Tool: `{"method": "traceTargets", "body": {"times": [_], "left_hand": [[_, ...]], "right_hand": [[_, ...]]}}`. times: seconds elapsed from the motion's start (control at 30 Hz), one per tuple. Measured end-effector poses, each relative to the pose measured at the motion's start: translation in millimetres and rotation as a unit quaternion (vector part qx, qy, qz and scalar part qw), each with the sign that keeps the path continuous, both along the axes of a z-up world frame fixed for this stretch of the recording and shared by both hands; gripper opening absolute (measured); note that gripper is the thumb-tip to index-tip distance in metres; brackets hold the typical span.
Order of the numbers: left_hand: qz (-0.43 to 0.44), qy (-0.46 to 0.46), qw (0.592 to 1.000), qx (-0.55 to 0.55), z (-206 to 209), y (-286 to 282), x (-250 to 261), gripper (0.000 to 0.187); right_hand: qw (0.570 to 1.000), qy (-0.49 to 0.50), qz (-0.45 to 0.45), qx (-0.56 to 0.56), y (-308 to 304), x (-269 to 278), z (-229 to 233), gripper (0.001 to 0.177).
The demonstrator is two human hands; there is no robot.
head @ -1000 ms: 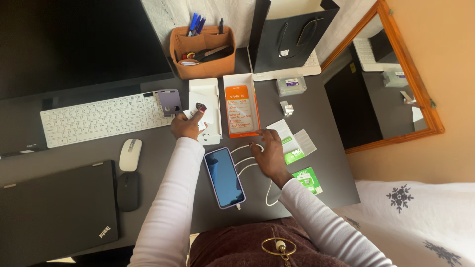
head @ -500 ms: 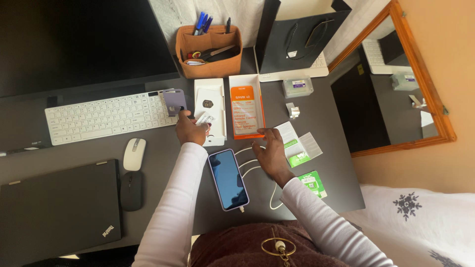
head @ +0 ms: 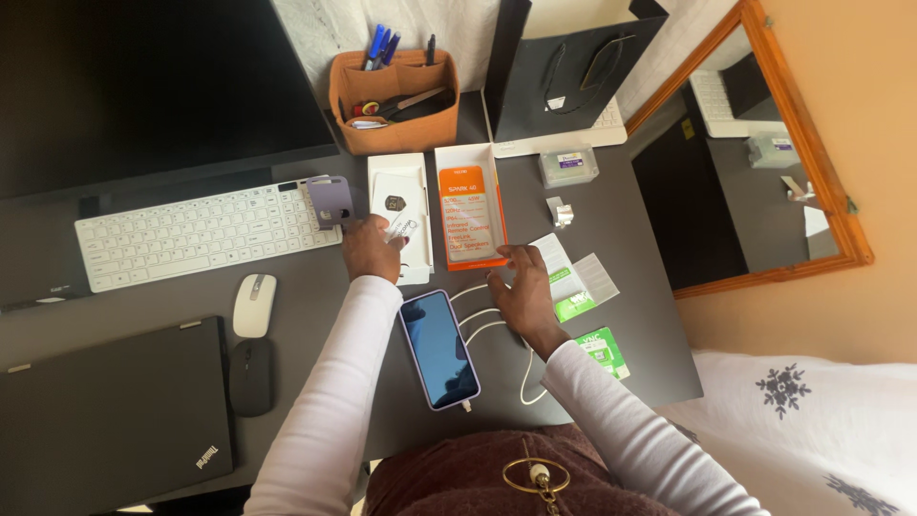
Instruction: The person organizes items on a desk by placing a small card into a box, closing the box, and arranging a phone, charger, and small green packages. The person then picks up and inspects the charger and cable before placing them back on the desk.
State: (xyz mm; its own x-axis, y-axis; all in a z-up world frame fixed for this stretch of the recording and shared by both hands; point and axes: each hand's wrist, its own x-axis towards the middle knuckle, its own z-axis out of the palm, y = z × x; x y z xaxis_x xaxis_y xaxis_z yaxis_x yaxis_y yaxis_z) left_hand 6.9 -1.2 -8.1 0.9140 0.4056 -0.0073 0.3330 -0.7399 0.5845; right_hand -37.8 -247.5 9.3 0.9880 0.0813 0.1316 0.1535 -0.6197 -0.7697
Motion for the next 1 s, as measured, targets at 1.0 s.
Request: {"method": "traceTargets", "body": {"times": [1.0], "left_hand": [[-0.003,-0.032,0.999,0.016,-58.9,-3.6,-20.1,0.047]], "right_hand": [[0.996,0.092,-0.003,0.002,-3.6,17.9,-23.2,0.027]]}}
